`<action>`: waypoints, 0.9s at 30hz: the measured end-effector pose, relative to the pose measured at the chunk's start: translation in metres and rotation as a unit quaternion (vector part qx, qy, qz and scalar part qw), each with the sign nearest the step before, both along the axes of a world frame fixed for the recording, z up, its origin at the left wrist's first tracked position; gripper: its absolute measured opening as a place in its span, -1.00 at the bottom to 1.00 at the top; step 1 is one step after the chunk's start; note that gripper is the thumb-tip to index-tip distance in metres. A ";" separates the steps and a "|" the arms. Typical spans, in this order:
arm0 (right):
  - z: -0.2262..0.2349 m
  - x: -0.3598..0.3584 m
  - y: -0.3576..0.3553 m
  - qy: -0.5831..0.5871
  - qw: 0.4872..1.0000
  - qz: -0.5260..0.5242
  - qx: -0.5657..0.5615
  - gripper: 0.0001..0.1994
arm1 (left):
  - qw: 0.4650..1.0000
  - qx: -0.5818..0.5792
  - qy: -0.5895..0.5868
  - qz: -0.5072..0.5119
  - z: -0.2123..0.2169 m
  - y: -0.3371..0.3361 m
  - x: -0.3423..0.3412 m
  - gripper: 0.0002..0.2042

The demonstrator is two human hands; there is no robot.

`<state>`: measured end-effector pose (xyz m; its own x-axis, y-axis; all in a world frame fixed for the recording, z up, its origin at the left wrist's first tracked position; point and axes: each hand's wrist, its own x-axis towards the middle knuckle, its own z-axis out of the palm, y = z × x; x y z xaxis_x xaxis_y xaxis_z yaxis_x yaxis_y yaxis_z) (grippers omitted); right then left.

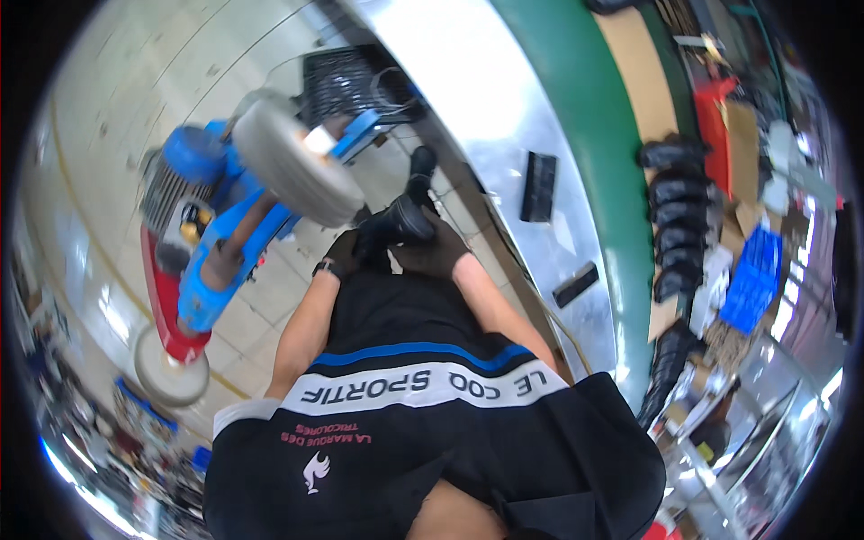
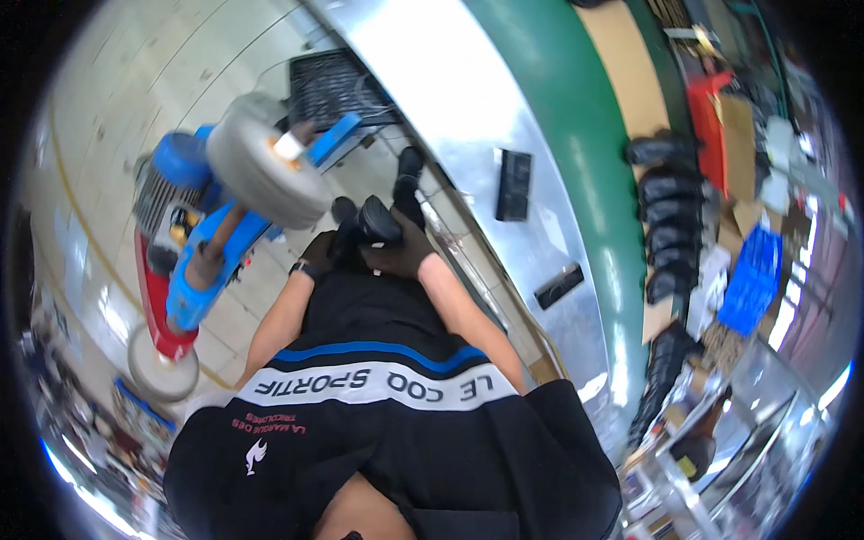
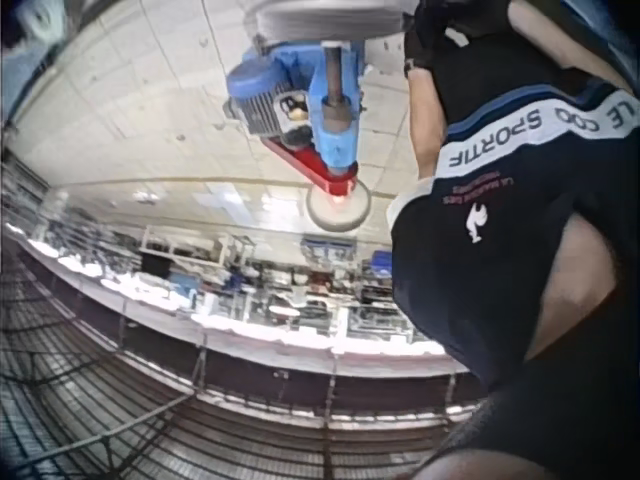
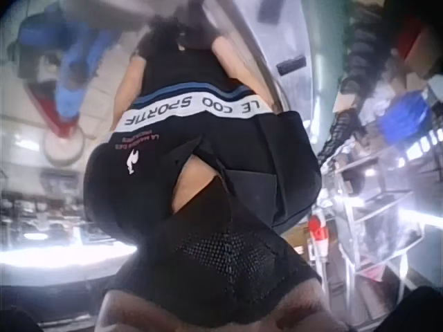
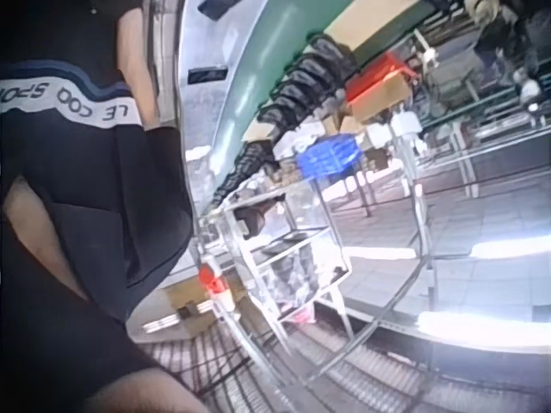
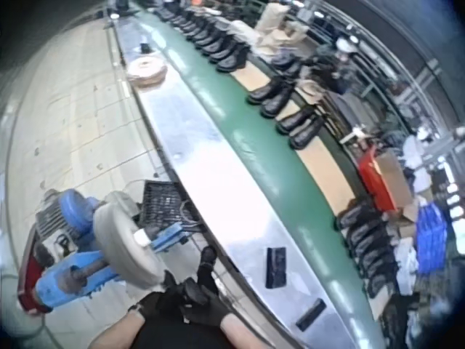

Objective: The person uses a rotating buffing machine to polish the soles and sides of black leather boots. They handle the boots one at a time, pressing them against the spinning wheel, then placing them on a nearby table. The process is repeated for multiple boots in a workshop setting.

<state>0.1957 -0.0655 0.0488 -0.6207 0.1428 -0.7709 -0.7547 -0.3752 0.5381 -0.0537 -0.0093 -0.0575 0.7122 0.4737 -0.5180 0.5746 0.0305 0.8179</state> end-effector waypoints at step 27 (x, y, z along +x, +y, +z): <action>-0.038 0.534 0.057 -0.539 0.490 -0.670 0.139 -0.60 | 0.977 0.018 -0.179 0.111 0.310 0.118 0.399 -0.66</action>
